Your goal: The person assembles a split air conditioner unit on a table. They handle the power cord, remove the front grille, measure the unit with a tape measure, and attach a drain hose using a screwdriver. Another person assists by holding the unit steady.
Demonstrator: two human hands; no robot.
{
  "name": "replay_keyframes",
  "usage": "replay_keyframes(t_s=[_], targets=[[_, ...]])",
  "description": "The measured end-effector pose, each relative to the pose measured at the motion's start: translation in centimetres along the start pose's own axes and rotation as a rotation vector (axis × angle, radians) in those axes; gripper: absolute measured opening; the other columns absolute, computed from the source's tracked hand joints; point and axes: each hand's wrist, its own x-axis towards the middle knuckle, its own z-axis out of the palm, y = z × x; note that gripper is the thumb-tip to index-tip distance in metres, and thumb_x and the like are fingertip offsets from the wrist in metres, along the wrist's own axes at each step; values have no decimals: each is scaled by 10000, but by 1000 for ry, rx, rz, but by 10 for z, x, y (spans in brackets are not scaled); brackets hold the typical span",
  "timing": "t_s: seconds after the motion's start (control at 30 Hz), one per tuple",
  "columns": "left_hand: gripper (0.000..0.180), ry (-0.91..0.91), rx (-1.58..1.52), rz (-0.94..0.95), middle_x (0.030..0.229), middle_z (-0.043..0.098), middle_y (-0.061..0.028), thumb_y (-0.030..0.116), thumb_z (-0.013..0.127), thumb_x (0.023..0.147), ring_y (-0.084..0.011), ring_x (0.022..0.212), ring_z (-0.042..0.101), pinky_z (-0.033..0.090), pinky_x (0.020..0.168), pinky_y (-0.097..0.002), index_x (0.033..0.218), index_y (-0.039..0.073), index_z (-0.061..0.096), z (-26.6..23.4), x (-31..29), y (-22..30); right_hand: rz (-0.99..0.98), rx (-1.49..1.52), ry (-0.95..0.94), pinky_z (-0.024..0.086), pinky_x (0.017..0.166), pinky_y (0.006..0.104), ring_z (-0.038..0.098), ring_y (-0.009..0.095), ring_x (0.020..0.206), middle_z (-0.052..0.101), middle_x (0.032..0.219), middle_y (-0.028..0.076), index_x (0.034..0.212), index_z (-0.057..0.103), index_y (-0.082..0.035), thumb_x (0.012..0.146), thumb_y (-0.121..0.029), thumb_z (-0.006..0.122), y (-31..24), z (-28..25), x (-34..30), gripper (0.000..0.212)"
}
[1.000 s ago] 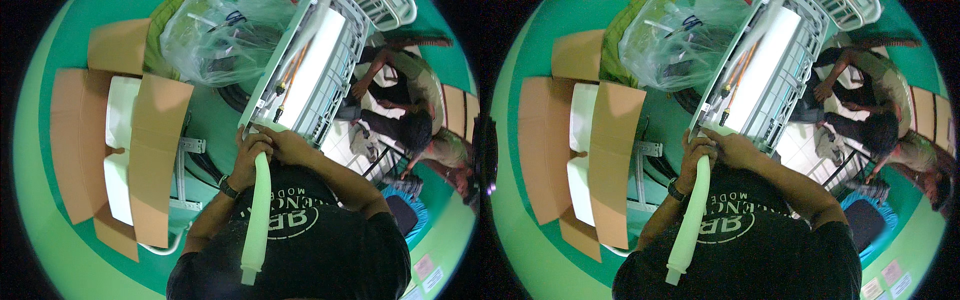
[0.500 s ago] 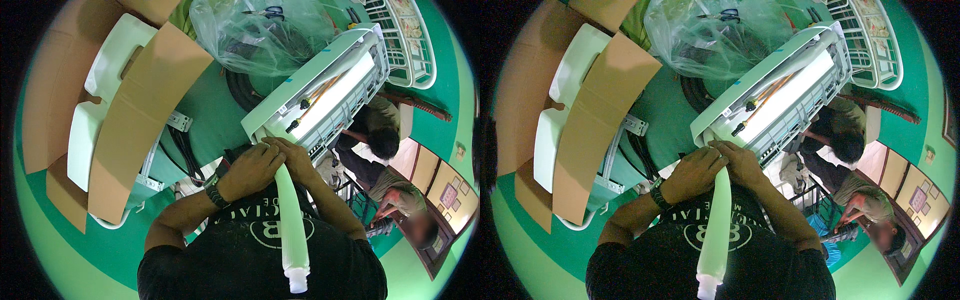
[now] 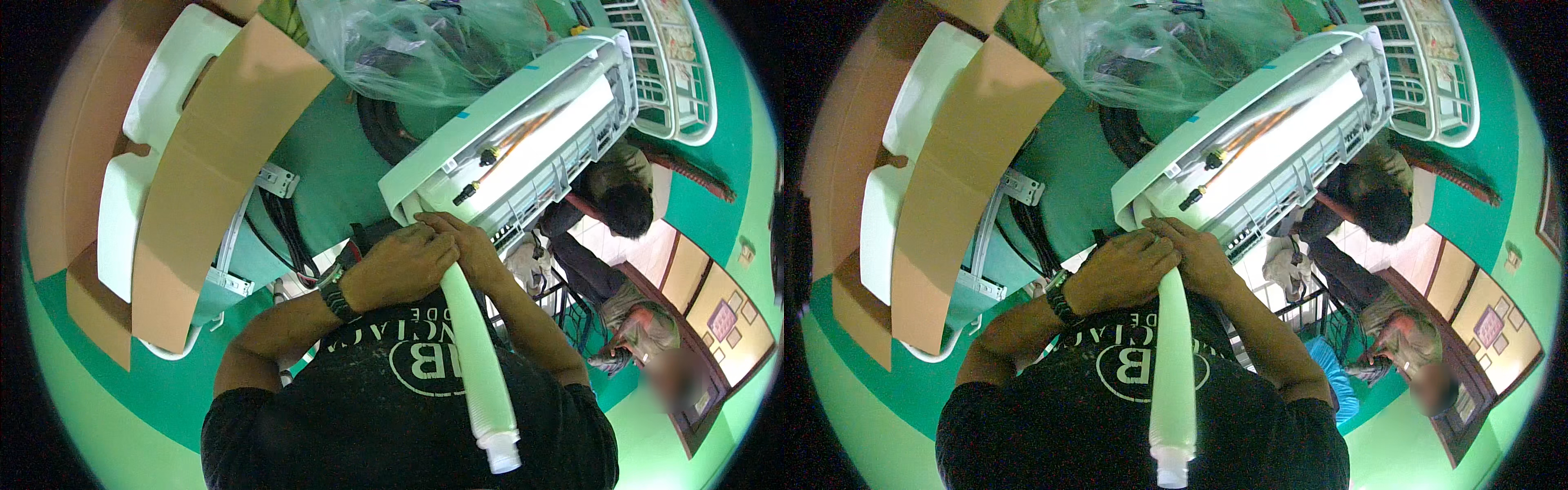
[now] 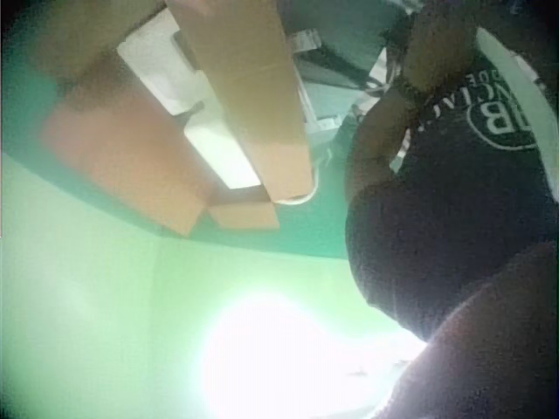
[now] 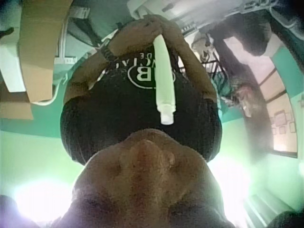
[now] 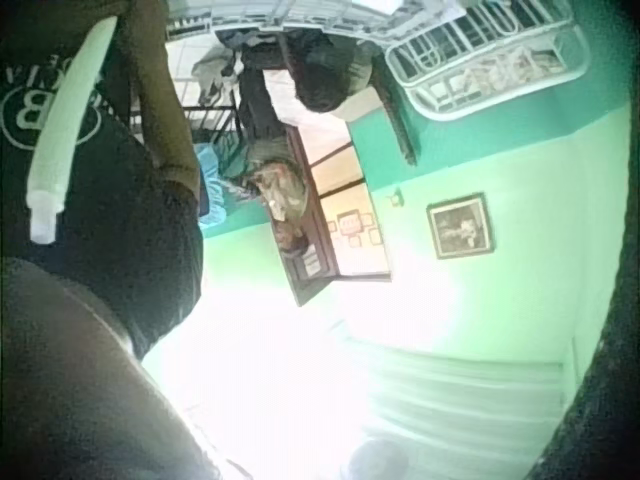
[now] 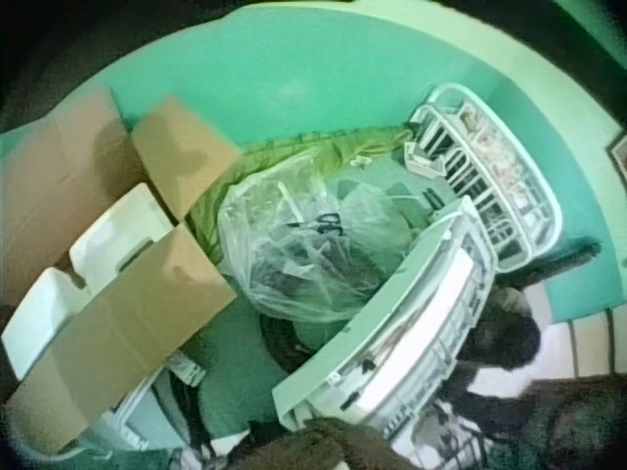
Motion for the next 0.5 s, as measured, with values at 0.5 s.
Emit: replay_keyframes(t_s=[0.5], targets=[[402,98,121,-40,1059,630,-163,227,612,851,-343,946,657,550,855,-433,1174,-11,576,12,7,14,-40,58,-11,519,993,358,626,288,1193,614,1310,132,1381,525,-81,885,-170,635,11,7,2,516]])
